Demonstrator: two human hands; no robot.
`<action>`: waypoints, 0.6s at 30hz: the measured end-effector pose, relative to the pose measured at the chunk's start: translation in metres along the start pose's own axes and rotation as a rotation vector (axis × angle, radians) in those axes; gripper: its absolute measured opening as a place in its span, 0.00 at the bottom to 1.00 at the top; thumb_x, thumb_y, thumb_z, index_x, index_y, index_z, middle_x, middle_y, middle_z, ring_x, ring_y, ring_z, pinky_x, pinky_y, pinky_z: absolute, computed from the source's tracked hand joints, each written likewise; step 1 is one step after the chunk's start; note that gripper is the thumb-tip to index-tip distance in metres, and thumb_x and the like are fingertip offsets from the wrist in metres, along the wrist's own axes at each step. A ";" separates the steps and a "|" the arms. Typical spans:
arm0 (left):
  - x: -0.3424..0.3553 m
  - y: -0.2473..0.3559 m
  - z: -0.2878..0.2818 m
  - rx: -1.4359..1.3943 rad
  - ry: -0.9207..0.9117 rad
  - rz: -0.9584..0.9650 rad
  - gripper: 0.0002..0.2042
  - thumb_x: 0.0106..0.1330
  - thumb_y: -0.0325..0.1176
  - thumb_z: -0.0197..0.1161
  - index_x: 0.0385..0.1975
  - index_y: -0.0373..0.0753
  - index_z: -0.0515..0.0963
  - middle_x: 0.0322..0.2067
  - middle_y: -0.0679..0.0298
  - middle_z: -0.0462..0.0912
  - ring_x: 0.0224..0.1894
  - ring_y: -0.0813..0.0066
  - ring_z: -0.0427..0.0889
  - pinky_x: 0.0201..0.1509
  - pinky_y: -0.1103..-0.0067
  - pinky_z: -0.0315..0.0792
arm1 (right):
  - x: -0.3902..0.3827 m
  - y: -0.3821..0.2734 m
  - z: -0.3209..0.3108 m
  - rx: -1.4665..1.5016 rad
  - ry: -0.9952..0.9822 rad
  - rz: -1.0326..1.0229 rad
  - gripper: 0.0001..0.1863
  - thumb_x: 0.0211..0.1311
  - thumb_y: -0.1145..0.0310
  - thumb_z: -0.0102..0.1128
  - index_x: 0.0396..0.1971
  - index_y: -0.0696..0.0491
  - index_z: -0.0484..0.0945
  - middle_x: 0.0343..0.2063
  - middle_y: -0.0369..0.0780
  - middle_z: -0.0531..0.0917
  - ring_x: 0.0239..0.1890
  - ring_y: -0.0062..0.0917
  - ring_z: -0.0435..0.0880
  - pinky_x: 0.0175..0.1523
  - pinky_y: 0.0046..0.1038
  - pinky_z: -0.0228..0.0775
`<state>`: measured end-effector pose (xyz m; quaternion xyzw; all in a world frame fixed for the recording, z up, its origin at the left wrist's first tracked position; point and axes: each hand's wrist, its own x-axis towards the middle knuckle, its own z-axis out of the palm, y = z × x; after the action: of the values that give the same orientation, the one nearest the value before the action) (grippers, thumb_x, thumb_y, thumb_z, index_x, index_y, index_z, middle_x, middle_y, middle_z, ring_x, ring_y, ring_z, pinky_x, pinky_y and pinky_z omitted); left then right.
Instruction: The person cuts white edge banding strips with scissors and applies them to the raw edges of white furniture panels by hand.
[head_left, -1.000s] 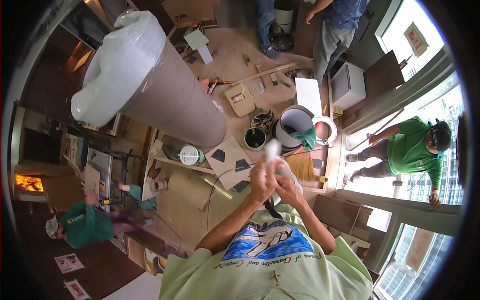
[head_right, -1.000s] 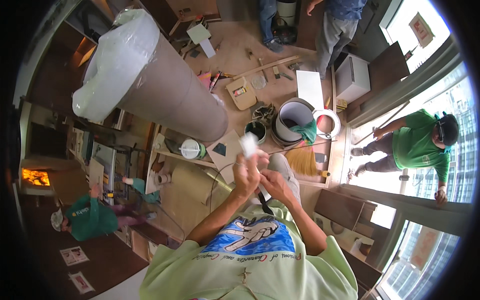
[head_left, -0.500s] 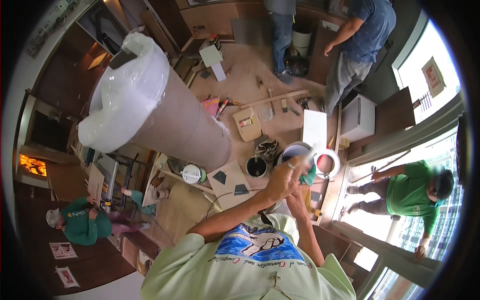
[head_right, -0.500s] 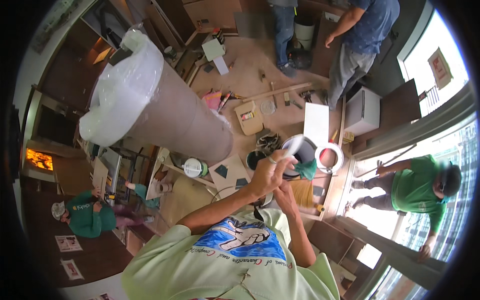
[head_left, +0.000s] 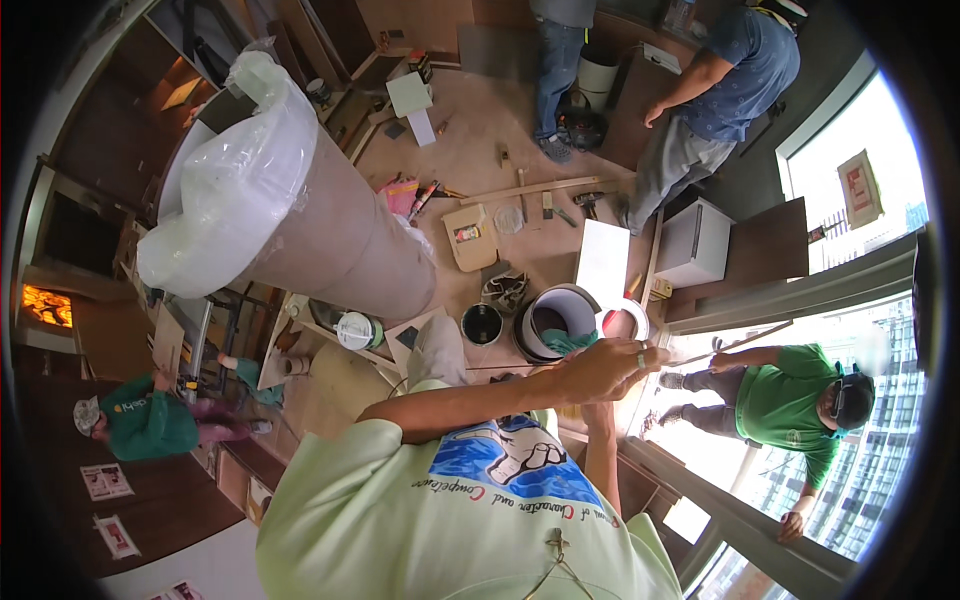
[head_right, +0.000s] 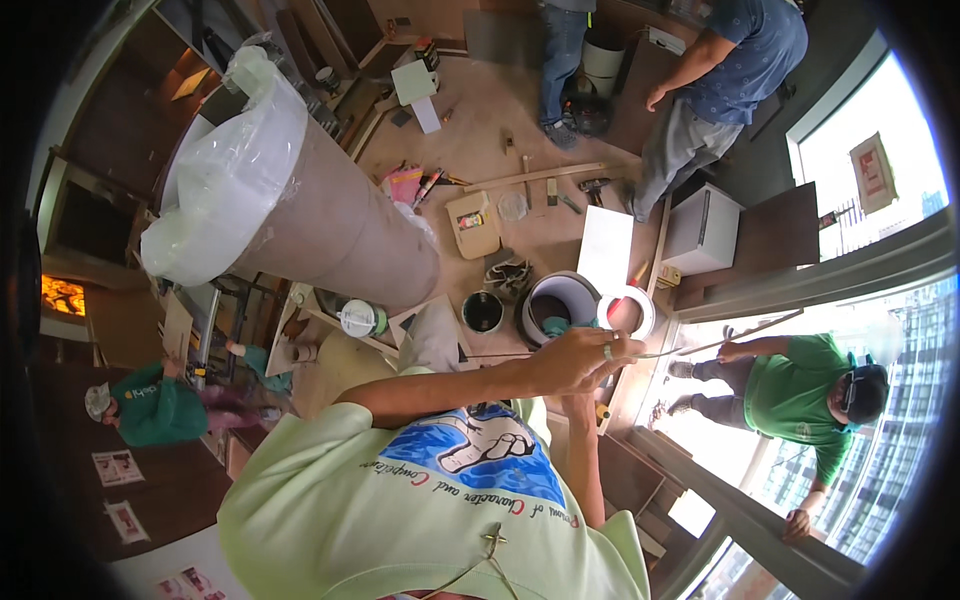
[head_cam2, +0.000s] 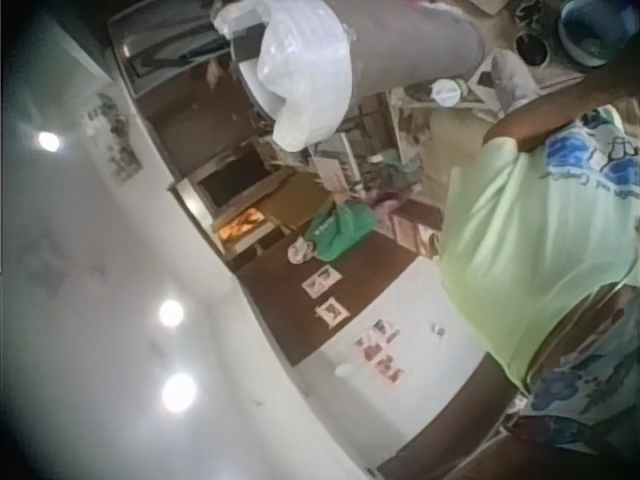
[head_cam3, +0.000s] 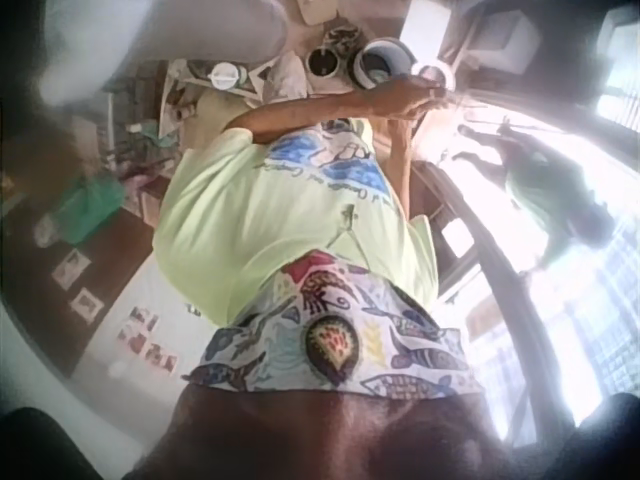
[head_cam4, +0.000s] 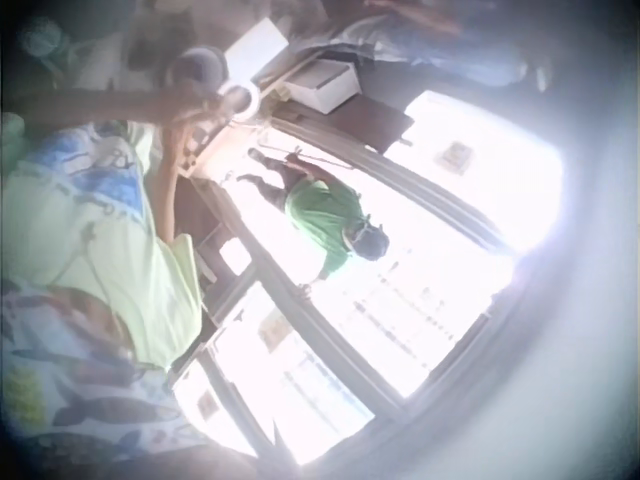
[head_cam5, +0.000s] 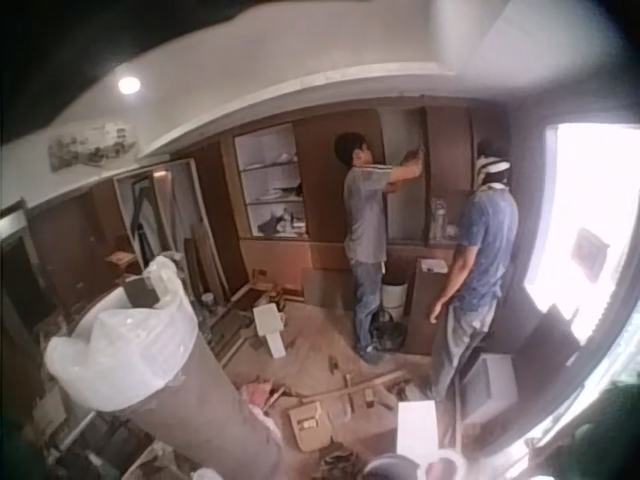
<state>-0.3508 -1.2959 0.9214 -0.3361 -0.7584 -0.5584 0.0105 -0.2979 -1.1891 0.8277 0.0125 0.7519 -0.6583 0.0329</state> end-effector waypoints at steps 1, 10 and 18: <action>0.001 -0.003 0.006 -0.084 0.062 0.007 0.15 0.68 0.32 0.55 0.54 0.39 0.71 0.35 0.54 0.83 0.38 0.63 0.85 0.40 0.74 0.77 | 0.000 -0.001 0.000 -0.002 0.000 0.007 0.17 0.65 0.66 0.50 0.49 0.61 0.70 0.42 0.41 0.76 0.46 0.22 0.74 0.48 0.25 0.68; 0.045 -0.031 0.003 -0.205 -0.076 0.060 0.13 0.70 0.30 0.51 0.53 0.40 0.68 0.29 0.55 0.83 0.33 0.64 0.84 0.36 0.73 0.77 | 0.022 -0.010 0.024 -0.020 0.056 0.060 0.17 0.66 0.65 0.50 0.48 0.61 0.71 0.41 0.41 0.77 0.45 0.22 0.74 0.48 0.25 0.68; 0.105 -0.079 -0.081 -0.518 -0.162 0.165 0.11 0.71 0.28 0.45 0.50 0.35 0.63 0.24 0.56 0.81 0.25 0.64 0.83 0.28 0.72 0.76 | 0.091 -0.024 0.071 -0.091 0.216 0.121 0.18 0.67 0.64 0.50 0.48 0.62 0.71 0.40 0.41 0.77 0.44 0.22 0.75 0.47 0.24 0.68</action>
<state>-0.5028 -1.3248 0.9269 -0.4315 -0.5590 -0.7021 -0.0909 -0.3876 -1.2653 0.8363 0.1272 0.7782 -0.6150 -0.0078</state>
